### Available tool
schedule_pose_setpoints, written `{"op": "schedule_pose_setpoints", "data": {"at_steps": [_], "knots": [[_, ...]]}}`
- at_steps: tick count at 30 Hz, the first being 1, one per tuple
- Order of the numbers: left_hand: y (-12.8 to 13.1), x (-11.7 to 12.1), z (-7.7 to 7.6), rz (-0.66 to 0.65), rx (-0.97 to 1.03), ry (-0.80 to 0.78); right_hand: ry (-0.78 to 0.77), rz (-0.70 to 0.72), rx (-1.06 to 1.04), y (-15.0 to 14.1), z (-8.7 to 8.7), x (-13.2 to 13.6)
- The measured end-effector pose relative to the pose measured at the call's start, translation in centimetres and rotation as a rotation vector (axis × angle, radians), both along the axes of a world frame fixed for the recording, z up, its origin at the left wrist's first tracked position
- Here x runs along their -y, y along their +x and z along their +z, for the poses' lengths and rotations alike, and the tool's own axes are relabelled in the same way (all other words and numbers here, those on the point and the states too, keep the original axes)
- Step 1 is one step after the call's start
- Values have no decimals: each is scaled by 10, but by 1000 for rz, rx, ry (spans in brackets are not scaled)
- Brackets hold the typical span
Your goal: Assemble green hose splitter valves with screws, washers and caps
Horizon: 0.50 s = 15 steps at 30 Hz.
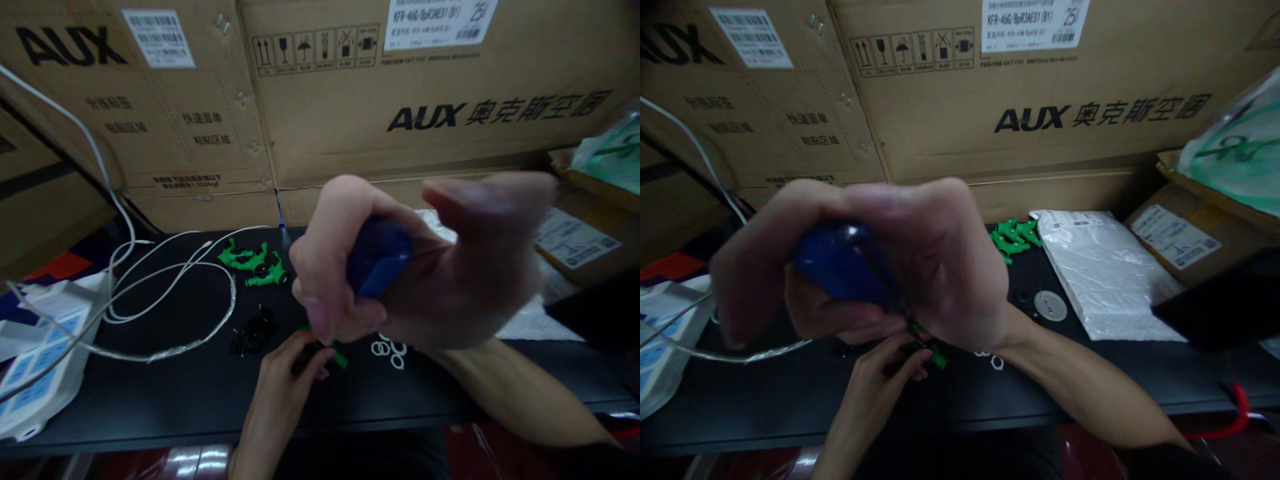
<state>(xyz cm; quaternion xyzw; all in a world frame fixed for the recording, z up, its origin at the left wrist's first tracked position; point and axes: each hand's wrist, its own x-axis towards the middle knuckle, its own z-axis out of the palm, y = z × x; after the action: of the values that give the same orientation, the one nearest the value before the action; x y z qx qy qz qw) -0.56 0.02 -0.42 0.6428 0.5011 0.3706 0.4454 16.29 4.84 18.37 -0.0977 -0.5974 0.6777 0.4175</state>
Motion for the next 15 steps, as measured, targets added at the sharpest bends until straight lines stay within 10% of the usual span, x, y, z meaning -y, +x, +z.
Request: {"op": "schedule_pose_setpoints", "data": {"at_steps": [15], "knots": [[-5, 0, -11, -8, -65, -29, -51, 19, 58, -2, -9, 3]]}}
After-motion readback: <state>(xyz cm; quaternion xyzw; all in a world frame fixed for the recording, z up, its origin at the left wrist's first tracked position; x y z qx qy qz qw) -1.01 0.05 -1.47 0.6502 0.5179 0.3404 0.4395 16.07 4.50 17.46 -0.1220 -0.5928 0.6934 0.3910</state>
